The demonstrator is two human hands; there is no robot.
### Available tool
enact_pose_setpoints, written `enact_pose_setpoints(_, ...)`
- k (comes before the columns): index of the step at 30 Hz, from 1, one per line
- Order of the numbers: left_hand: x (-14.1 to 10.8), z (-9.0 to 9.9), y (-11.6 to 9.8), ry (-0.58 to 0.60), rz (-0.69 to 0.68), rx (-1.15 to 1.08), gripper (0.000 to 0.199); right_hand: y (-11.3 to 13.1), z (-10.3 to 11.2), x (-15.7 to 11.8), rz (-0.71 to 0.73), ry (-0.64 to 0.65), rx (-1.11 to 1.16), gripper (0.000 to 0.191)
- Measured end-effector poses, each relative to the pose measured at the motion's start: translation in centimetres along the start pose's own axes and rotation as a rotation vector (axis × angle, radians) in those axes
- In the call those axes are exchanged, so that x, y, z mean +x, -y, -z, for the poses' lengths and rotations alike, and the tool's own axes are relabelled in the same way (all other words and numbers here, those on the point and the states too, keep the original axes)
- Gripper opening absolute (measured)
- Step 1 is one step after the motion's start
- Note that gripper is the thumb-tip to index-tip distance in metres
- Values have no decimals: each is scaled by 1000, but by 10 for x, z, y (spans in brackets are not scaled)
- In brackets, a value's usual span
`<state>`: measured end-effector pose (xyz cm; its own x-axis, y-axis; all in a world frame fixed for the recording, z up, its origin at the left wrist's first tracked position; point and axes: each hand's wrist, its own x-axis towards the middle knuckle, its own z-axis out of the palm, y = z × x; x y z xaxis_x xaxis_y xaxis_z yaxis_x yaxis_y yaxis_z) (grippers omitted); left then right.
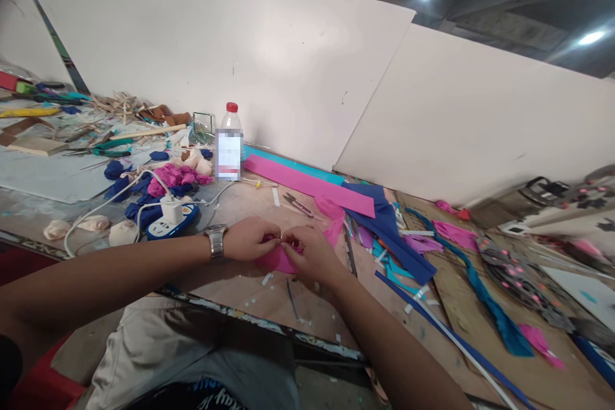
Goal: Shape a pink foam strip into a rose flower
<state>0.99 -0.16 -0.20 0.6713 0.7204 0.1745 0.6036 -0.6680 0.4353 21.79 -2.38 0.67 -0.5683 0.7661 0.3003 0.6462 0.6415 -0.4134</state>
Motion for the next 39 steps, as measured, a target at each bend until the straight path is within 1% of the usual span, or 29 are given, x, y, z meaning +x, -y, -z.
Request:
enact_pose_setpoints(9,1,-3,2,-9,-26,2,28,-1,0,-1,-4,6,-5,9)
enact_pose_setpoints(19,0,1,0,-5,-4,1,30,-3,-2,0,-21,19,-14,9)
enact_pose_setpoints(25,0,-1,3,-50,-36,-3,32,1,0,2,-40,37,20,16)
enact_pose_setpoints(31,0,-2,5,-88,-63,56,31,3,0,0,-59,50,23,18)
enact_pose_setpoints(39,2,-3,6,-78,-33,69,32,3,0,3,-87,34,41,15)
